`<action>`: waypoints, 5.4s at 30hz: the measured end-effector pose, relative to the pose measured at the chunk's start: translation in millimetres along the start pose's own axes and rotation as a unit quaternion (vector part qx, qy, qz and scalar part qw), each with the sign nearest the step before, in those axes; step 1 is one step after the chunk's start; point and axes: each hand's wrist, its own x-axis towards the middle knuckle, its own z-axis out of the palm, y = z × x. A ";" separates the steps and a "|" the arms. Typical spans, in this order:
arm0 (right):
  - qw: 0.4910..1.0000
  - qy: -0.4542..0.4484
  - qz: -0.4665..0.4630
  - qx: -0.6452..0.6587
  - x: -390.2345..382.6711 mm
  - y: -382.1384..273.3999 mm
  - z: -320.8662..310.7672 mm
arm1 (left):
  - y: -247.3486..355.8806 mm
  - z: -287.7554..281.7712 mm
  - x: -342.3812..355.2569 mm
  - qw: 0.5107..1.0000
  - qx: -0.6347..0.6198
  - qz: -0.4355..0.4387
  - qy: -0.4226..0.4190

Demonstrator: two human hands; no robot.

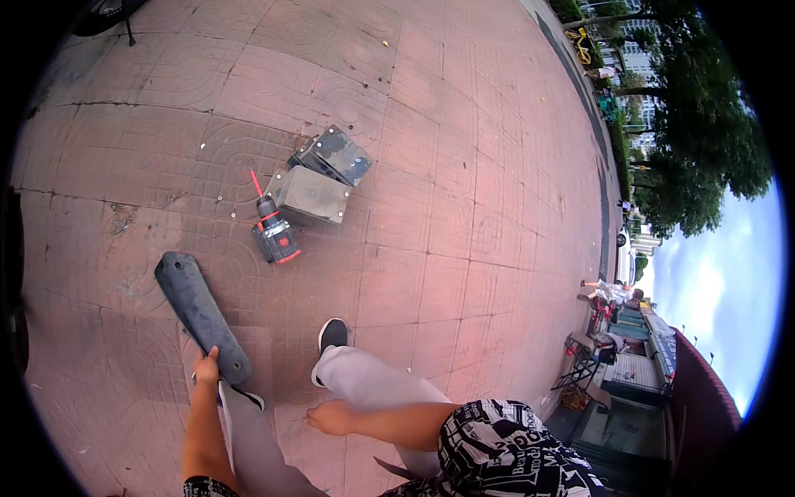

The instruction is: The person uses a cordless drill to drive screws into two gray plastic parts on the ground. They then use pliers to adjust a screw on one of the parts and a metal rod to probe the holes. Finally, they pick up the parts and walk away.

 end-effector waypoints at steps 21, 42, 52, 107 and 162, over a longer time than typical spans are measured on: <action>0.882 0.198 0.384 0.188 -400.2 65.2 59.5 | 126.8 -88.6 -379.0 0.985 -0.078 -0.136 0.071; 0.922 0.203 0.261 0.202 -453.1 240.5 202.1 | 135.6 -39.9 -579.8 0.800 0.585 -0.133 -0.016; 0.852 0.295 0.316 0.294 -448.5 233.2 -103.1 | 173.0 18.6 -528.3 0.838 0.532 -0.119 -0.002; 0.938 -0.069 -0.056 -0.336 -391.6 555.1 -861.8 | 364.5 614.2 -582.6 0.899 0.002 -0.346 0.269; 0.914 0.117 0.008 -0.389 -416.9 338.4 -693.0 | 136.0 629.9 -682.7 0.741 -0.464 -0.193 0.446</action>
